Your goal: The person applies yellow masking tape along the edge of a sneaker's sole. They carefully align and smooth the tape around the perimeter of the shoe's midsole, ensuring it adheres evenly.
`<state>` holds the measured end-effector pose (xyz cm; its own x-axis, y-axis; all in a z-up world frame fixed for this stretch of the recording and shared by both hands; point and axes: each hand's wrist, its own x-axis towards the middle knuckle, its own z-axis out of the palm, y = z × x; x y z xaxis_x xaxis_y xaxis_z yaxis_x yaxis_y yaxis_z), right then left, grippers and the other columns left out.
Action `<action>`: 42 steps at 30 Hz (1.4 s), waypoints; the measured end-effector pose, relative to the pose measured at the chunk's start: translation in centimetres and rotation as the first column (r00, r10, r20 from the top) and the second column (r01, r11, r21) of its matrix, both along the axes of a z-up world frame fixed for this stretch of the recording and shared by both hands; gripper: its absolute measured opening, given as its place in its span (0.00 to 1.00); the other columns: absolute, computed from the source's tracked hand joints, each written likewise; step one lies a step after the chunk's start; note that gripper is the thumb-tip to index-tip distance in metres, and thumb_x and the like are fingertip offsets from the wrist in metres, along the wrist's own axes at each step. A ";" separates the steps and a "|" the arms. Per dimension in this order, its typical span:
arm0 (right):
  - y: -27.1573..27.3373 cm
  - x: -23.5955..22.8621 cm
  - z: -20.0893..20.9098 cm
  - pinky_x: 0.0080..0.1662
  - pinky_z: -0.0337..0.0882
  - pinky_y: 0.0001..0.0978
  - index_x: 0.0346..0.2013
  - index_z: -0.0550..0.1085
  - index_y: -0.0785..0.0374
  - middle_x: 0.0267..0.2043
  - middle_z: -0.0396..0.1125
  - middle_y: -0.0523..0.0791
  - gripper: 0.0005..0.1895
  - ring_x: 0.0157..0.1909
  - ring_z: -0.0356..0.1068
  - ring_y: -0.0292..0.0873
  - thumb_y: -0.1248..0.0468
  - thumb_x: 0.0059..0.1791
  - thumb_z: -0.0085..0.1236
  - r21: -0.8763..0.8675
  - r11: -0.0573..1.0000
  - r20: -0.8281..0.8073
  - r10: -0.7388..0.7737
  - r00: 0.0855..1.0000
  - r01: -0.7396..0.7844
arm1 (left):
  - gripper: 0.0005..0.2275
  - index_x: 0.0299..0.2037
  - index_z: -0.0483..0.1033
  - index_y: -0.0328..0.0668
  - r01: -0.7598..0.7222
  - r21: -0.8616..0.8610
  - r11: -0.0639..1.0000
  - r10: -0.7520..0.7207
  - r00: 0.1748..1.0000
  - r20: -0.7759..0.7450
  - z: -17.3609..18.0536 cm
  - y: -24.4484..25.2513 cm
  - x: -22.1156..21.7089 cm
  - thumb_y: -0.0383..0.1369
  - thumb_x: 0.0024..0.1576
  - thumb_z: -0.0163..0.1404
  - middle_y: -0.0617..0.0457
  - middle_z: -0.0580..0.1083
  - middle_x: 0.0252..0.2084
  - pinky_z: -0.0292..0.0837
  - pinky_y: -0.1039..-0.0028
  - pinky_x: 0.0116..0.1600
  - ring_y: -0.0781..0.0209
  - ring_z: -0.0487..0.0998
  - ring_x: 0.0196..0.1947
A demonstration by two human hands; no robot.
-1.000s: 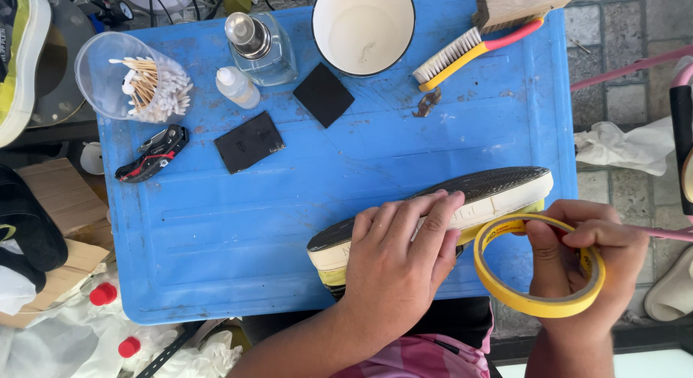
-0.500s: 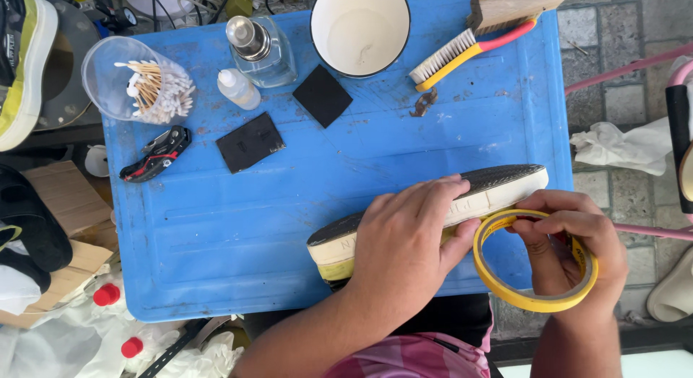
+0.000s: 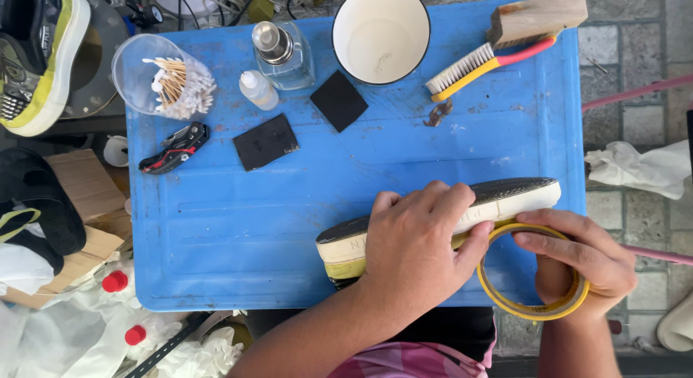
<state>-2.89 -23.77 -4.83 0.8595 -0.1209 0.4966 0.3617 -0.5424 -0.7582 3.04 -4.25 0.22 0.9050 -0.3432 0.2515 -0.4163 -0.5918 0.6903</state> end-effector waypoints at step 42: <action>-4.0 -2.2 0.3 0.51 0.68 0.41 0.45 0.81 0.60 0.46 0.70 0.46 0.17 0.49 0.67 0.51 0.67 0.42 0.70 -0.467 0.879 -0.294 -0.255 0.921 0.095 | 0.18 0.51 0.77 0.38 0.092 0.029 0.995 -0.090 0.993 -0.071 0.4 1.7 0.6 0.42 0.58 0.57 0.47 0.79 0.48 0.74 0.60 0.49 0.48 0.81 0.46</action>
<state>-5.05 -27.81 -4.50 0.9678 -0.1263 0.2177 -0.0047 -0.8740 -0.4859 3.69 -2.54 0.61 0.8847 -0.4318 0.1760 -0.4207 -0.5764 0.7006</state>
